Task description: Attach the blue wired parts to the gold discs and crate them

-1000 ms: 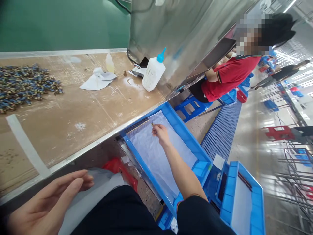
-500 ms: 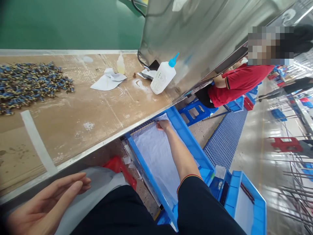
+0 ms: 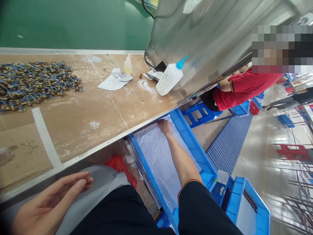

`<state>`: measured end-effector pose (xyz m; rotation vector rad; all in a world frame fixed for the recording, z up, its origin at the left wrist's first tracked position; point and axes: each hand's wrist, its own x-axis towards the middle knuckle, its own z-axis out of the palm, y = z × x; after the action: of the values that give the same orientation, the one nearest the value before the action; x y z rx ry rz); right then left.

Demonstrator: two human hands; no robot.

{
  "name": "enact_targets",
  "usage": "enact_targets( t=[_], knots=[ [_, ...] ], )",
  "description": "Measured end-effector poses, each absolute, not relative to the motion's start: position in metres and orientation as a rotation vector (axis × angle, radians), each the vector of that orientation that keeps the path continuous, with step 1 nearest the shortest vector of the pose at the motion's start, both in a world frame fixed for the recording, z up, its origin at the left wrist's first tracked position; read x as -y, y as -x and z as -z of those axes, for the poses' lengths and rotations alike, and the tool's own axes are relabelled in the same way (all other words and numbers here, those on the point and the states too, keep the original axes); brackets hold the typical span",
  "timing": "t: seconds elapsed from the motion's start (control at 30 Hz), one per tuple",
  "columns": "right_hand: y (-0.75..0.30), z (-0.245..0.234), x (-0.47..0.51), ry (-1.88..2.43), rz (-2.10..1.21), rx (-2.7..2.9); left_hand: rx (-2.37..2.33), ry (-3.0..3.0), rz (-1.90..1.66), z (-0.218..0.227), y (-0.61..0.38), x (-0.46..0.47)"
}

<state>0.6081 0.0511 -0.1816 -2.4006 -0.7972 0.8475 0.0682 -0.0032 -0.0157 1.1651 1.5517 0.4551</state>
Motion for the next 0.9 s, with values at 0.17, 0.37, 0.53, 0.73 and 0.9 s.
enact_targets(
  t=[0.17, 0.37, 0.53, 0.73, 0.9],
  knots=[
    [-0.597, 0.165, -0.056, 2.402, -0.771, 0.789, -1.523, -1.091, -0.466, 0.011, -0.071, 0.003],
    [-0.558, 0.102, -0.039, 2.244, -0.408, 0.800, -1.392, -1.052, -0.511, 0.011, -0.069, 0.004],
    [-0.488, 0.037, -0.025, 1.901, -0.131, 0.882, -1.363, -0.994, -0.599, 0.009, -0.076, 0.012],
    [-0.351, -0.025, -0.143, 1.502, -0.641, 1.713, -1.402, -1.023, -0.661, -0.012, -0.070, 0.021],
    [-0.284, -0.034, -0.247, 1.627, -0.500, 2.015, -1.623, -0.972, -0.784, -0.008, -0.009, 0.043]
  ],
)
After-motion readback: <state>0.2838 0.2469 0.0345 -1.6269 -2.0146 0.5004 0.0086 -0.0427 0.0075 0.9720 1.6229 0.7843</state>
